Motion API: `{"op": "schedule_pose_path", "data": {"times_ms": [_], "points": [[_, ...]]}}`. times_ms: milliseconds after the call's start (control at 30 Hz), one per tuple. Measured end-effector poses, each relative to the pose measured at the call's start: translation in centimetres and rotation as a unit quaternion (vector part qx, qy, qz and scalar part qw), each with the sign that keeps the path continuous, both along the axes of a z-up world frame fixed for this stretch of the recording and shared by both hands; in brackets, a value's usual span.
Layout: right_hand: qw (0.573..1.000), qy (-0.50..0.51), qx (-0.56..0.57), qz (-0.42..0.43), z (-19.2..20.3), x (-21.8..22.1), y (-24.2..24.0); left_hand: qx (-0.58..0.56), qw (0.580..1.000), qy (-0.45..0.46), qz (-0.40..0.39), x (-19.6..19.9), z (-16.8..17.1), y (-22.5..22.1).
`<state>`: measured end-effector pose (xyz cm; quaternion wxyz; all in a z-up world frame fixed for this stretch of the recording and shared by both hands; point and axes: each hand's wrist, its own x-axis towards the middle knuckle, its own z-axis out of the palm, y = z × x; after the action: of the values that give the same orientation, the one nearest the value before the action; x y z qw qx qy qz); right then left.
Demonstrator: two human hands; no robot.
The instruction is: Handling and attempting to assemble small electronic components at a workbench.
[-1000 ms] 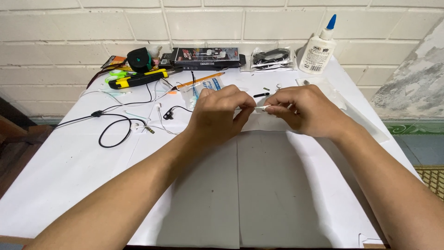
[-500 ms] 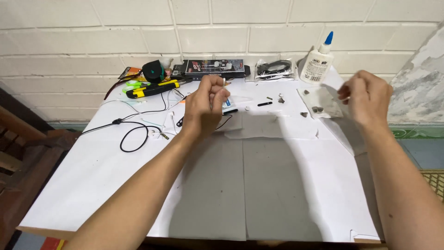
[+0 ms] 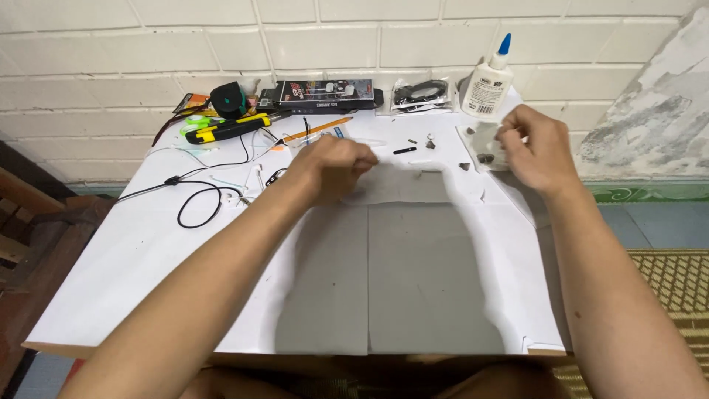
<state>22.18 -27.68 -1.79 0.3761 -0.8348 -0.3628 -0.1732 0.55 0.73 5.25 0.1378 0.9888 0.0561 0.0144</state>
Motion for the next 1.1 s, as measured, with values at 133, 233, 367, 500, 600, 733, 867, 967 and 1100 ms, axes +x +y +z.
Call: {"op": "schedule_pose_path", "data": {"times_ms": [133, 233, 367, 500, 600, 733, 867, 967, 1100], "points": [[0.999, 0.012, -0.027, 0.019, 1.4, -2.4, 1.4, 0.018, 0.999, -0.029, -0.028, 5.6, -3.4, 0.0], [0.999, 0.000, -0.021, 0.048, 0.9, -2.2, 2.3, 0.078, 0.989, -0.114, -0.060, 7.6, -5.1, -1.3], [0.991, -0.026, -0.080, 0.101, 2.3, -4.9, 3.8, 0.146, 0.961, -0.223, -0.081, 9.4, -7.9, -1.5], [0.984, -0.021, -0.140, 0.110, 3.0, -6.5, 4.3, 0.161, 0.916, -0.353, -0.102, 8.6, -7.7, -2.2], [0.989, -0.006, -0.079, 0.127, 3.0, -6.0, 4.5, 0.158, 0.898, -0.384, -0.144, 8.3, -8.3, -1.5], [0.989, -0.016, -0.029, 0.142, 4.1, -8.3, 5.4, 0.138, 0.843, -0.503, -0.131, 6.4, -6.9, -3.1], [0.977, -0.049, 0.025, 0.204, 3.6, -9.0, 6.9, -0.076, 0.862, -0.461, -0.195, 2.7, -3.5, -3.8], [0.973, -0.044, 0.048, 0.222, 3.9, -9.6, 7.0, -0.157, 0.881, -0.396, -0.203, 1.7, -2.2, -2.3], [0.967, -0.007, 0.041, 0.251, 4.0, -10.3, 7.1, -0.192, 0.893, -0.349, -0.210, 1.8, -2.7, -0.4]]}}
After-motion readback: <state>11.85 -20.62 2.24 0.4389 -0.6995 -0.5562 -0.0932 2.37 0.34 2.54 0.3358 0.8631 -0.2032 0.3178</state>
